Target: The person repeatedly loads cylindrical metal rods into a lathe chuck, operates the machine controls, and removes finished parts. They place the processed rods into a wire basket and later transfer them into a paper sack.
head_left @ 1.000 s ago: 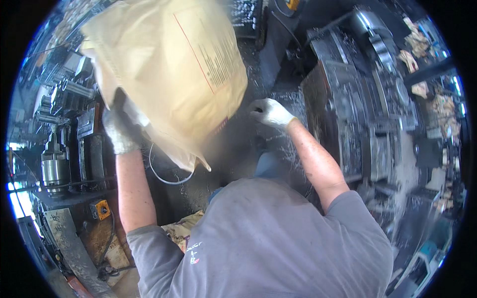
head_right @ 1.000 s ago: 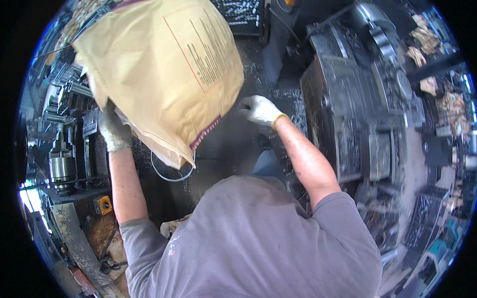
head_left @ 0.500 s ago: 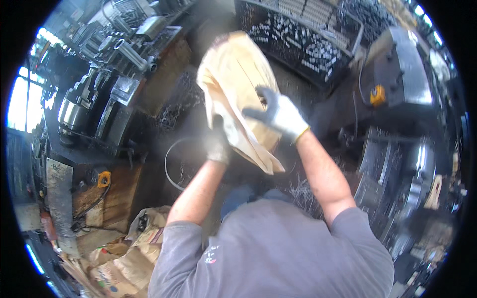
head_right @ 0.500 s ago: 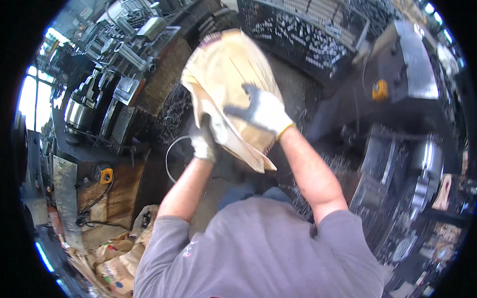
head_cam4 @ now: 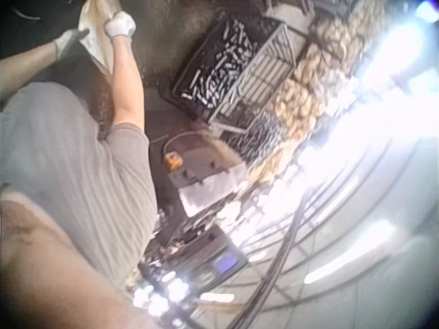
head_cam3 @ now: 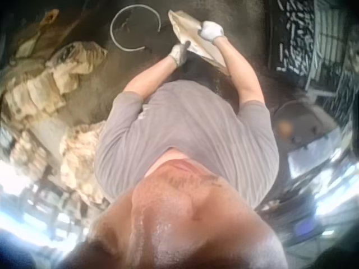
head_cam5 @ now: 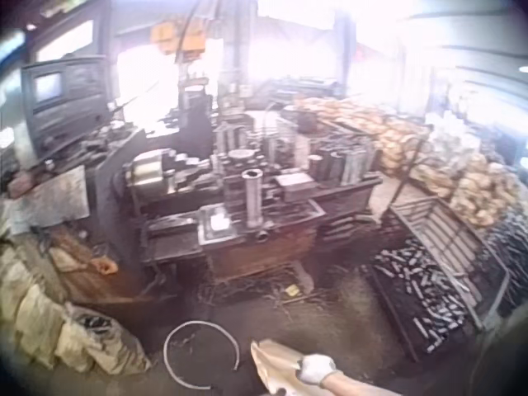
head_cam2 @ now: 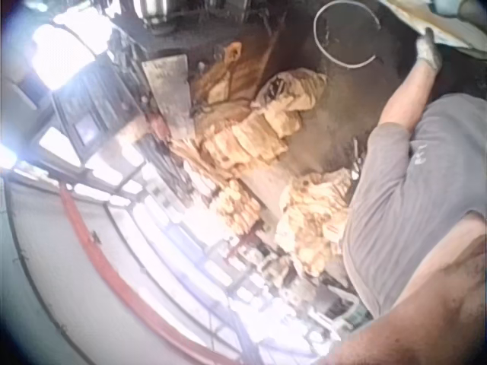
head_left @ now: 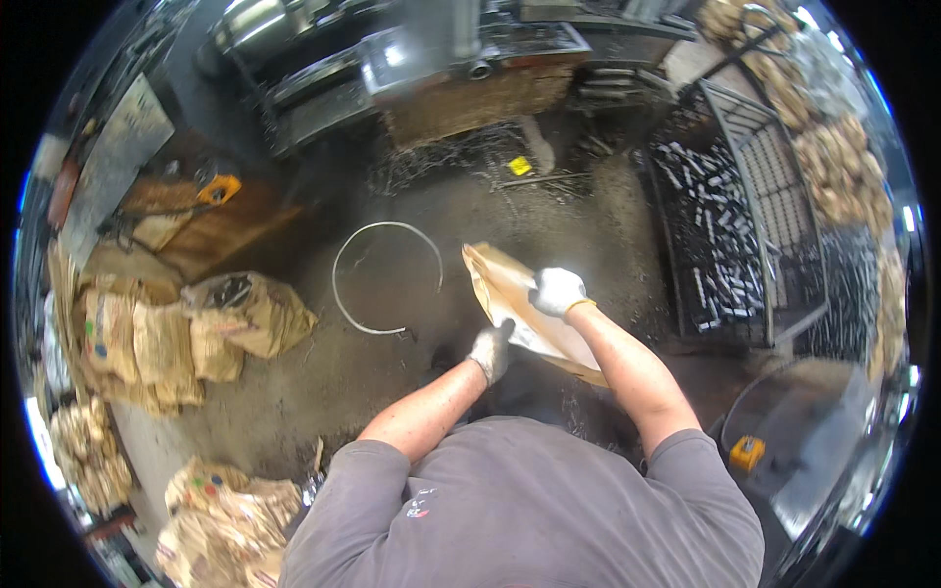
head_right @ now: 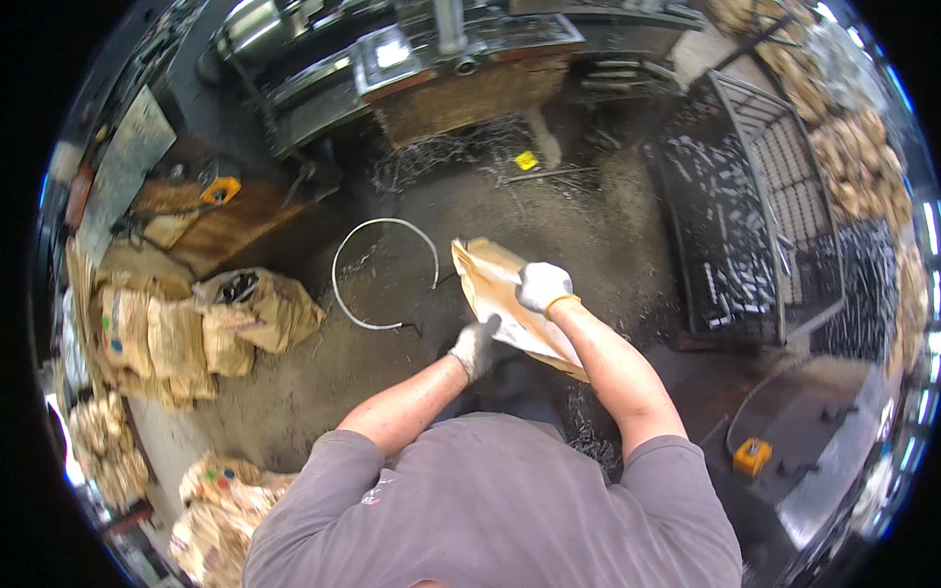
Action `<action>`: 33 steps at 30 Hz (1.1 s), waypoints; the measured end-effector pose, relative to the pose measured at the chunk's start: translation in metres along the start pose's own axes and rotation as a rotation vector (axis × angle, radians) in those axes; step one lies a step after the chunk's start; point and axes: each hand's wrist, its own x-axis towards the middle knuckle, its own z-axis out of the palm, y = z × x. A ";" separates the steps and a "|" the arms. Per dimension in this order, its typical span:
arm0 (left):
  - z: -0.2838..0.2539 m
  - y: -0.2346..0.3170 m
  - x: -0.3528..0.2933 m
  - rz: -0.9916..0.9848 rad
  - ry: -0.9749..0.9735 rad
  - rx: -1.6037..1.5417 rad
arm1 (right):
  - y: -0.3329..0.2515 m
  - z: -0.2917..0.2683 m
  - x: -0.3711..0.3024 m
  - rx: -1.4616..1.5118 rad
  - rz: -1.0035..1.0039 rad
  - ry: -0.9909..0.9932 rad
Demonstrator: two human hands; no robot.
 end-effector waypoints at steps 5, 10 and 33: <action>-0.062 -0.047 -0.002 0.028 0.159 0.235 | -0.026 0.056 0.029 -0.226 -0.326 -0.219; -0.101 -0.035 -0.038 0.194 0.577 0.371 | -0.067 0.104 0.046 -0.138 -0.476 -0.215; -0.173 0.181 0.095 0.470 1.253 0.699 | -0.232 0.204 0.243 -0.142 -0.134 0.290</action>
